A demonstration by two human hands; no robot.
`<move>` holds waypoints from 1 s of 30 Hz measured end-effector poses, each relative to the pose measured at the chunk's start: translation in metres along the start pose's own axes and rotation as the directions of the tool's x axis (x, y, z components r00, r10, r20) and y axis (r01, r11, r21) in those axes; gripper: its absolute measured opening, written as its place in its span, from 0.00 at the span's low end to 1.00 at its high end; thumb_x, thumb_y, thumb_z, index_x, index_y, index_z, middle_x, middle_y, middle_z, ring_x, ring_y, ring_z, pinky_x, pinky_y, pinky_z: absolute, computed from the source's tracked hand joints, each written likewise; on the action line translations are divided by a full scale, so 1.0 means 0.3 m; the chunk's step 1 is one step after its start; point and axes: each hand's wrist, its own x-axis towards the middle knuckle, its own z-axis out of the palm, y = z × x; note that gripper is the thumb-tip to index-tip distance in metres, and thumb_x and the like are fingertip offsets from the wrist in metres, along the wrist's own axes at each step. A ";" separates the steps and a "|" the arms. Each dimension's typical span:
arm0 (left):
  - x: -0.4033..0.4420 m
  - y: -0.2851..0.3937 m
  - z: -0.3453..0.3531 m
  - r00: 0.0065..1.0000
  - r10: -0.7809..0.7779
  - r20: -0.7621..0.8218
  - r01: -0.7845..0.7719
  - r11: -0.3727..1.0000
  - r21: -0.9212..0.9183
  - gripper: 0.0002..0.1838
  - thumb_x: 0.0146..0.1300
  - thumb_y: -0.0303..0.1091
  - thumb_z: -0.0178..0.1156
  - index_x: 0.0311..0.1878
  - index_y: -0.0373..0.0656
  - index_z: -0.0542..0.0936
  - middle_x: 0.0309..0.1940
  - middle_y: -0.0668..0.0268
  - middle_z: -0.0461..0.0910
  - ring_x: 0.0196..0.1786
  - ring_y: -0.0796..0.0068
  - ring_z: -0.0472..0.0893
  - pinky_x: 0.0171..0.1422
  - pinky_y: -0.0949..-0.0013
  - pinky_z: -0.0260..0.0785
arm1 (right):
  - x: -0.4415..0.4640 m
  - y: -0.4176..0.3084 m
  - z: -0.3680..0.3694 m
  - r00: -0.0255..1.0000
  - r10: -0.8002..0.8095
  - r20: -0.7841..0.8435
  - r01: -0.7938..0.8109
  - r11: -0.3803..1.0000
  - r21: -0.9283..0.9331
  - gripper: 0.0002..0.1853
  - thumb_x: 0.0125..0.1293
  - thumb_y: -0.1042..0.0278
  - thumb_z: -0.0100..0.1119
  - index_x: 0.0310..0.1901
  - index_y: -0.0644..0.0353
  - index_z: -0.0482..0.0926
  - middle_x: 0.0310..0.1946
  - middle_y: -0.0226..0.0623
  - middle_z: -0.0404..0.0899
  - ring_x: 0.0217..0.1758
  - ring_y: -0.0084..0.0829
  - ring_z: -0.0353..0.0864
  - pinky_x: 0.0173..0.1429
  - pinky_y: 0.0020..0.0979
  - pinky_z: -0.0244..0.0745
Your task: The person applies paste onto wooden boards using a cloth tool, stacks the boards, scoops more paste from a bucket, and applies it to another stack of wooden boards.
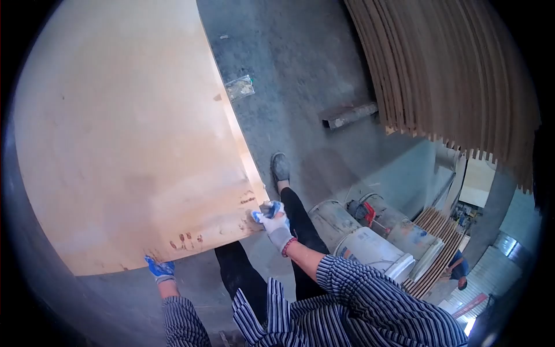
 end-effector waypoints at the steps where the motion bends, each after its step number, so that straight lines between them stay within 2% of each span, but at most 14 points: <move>1: 0.026 -0.007 0.026 0.999 0.019 0.031 -0.019 1.000 -0.010 0.33 0.69 0.60 0.46 0.75 0.64 0.55 0.77 0.77 0.49 0.77 0.66 0.51 0.77 0.49 0.47 | 0.032 0.012 0.027 0.997 0.073 0.030 -0.077 0.983 0.164 0.20 0.54 0.62 0.74 0.44 0.60 0.77 0.41 0.32 0.79 0.42 0.25 0.80 0.46 0.28 0.76; 3: 0.086 -0.023 0.059 0.993 0.079 0.092 -0.093 0.984 0.154 0.33 0.69 0.60 0.45 0.75 0.64 0.55 0.76 0.77 0.50 0.77 0.66 0.52 0.76 0.47 0.48 | 0.120 0.098 0.070 0.998 -0.043 0.051 0.030 0.973 0.228 0.17 0.55 0.64 0.73 0.42 0.59 0.77 0.39 0.28 0.79 0.37 0.20 0.78 0.43 0.27 0.75; 5: 0.137 -0.026 0.032 0.987 0.064 0.144 -0.072 0.996 0.048 0.34 0.70 0.61 0.44 0.75 0.64 0.54 0.77 0.76 0.49 0.77 0.64 0.50 0.76 0.45 0.47 | 0.145 0.103 0.041 0.920 0.031 0.391 -0.256 0.802 0.539 0.14 0.57 0.67 0.72 0.41 0.61 0.78 0.35 0.27 0.80 0.33 0.17 0.76 0.40 0.26 0.75; 7: 0.045 -0.025 0.055 0.984 -0.141 0.113 0.139 0.990 0.022 0.34 0.69 0.62 0.46 0.74 0.60 0.58 0.73 0.69 0.57 0.74 0.58 0.58 0.74 0.46 0.54 | 0.126 0.152 0.059 0.880 0.168 0.444 -0.311 0.911 0.272 0.14 0.59 0.67 0.70 0.41 0.63 0.75 0.37 0.34 0.81 0.40 0.22 0.79 0.43 0.25 0.75; 9: 0.082 -0.048 -0.071 0.992 -0.099 0.078 0.098 0.995 0.025 0.33 0.69 0.62 0.43 0.74 0.60 0.58 0.74 0.67 0.57 0.73 0.56 0.60 0.73 0.43 0.55 | 0.083 0.213 0.085 0.888 0.088 0.452 -0.306 0.845 0.438 0.16 0.59 0.63 0.70 0.41 0.66 0.79 0.36 0.34 0.82 0.40 0.21 0.79 0.43 0.25 0.75; 14: -0.098 -0.070 0.071 0.972 -0.084 0.219 0.110 0.988 -0.111 0.31 0.71 0.60 0.40 0.73 0.58 0.60 0.72 0.66 0.61 0.72 0.59 0.62 0.74 0.47 0.57 | 0.089 0.062 -0.122 0.915 -0.025 0.403 0.007 0.999 0.047 0.25 0.57 0.49 0.69 0.43 0.68 0.80 0.38 0.42 0.83 0.42 0.28 0.81 0.46 0.29 0.73; 17: -0.196 -0.201 0.146 0.969 -0.038 0.246 0.095 0.970 -0.225 0.28 0.75 0.54 0.35 0.74 0.56 0.58 0.74 0.72 0.58 0.75 0.62 0.56 0.78 0.47 0.42 | 0.118 0.013 -0.328 0.960 -0.078 0.269 0.068 0.997 0.046 0.21 0.57 0.53 0.70 0.37 0.66 0.80 0.31 0.32 0.80 0.35 0.21 0.74 0.38 0.27 0.70; 18: -0.143 -0.264 0.123 0.849 0.160 0.504 -0.365 0.866 0.342 0.28 0.75 0.53 0.35 0.73 0.54 0.60 0.74 0.69 0.58 0.75 0.61 0.57 0.78 0.46 0.44 | 0.111 -0.099 -0.411 0.964 -0.076 0.253 0.065 0.997 0.051 0.20 0.57 0.53 0.71 0.36 0.65 0.80 0.31 0.32 0.80 0.35 0.21 0.74 0.38 0.27 0.69; 19: -0.138 -0.294 0.165 0.742 0.151 0.653 -0.588 0.614 0.526 0.28 0.75 0.53 0.35 0.73 0.54 0.61 0.74 0.67 0.58 0.75 0.61 0.57 0.77 0.46 0.46 | 0.114 -0.185 -0.472 0.969 -0.073 0.237 0.062 0.997 0.056 0.19 0.57 0.53 0.71 0.35 0.65 0.80 0.31 0.32 0.80 0.34 0.20 0.73 0.37 0.28 0.69; 20: -0.133 -0.323 0.207 0.610 0.136 0.780 -0.779 0.284 0.559 0.28 0.74 0.52 0.36 0.72 0.53 0.61 0.74 0.66 0.58 0.75 0.61 0.57 0.77 0.45 0.47 | 0.153 -0.205 -0.510 0.963 -0.080 0.258 0.031 0.982 0.189 0.19 0.57 0.53 0.71 0.35 0.65 0.81 0.30 0.32 0.80 0.34 0.20 0.74 0.37 0.27 0.69; 23: -0.275 -0.368 0.381 0.547 0.140 0.825 -0.826 0.247 0.506 0.28 0.74 0.51 0.36 0.72 0.51 0.62 0.72 0.58 0.60 0.74 0.58 0.58 0.76 0.44 0.47 | 0.300 -0.162 -0.601 0.946 -0.306 0.105 0.301 0.952 0.062 0.18 0.57 0.54 0.71 0.32 0.63 0.80 0.29 0.31 0.80 0.32 0.19 0.75 0.34 0.27 0.71; 24: -0.339 -0.379 0.406 0.684 0.048 0.728 -0.431 0.832 0.350 0.30 0.72 0.55 0.39 0.71 0.50 0.62 0.71 0.61 0.63 0.73 0.57 0.59 0.76 0.47 0.50 | 0.231 -0.271 -0.706 0.950 -0.270 0.157 0.256 0.961 0.101 0.18 0.57 0.54 0.71 0.32 0.62 0.80 0.29 0.31 0.79 0.30 0.19 0.75 0.31 0.26 0.71; 25: -0.404 -0.389 0.430 0.795 -0.046 0.605 0.124 0.988 -0.087 0.32 0.71 0.58 0.43 0.71 0.50 0.62 0.69 0.65 0.65 0.72 0.57 0.61 0.76 0.50 0.52 | 0.101 -0.433 -0.847 0.949 -0.235 0.211 0.209 0.968 0.138 0.17 0.57 0.54 0.71 0.32 0.61 0.80 0.28 0.30 0.79 0.28 0.19 0.75 0.28 0.26 0.71; 30: -0.589 -0.278 0.693 0.834 -0.189 0.519 0.188 0.981 0.055 0.32 0.70 0.57 0.43 0.71 0.50 0.63 0.69 0.64 0.66 0.72 0.57 0.61 0.75 0.51 0.53 | -0.335 -0.747 -1.196 0.973 -0.142 0.181 0.106 0.975 0.193 0.16 0.56 0.54 0.72 0.29 0.60 0.81 0.23 0.26 0.77 0.24 0.18 0.74 0.23 0.24 0.69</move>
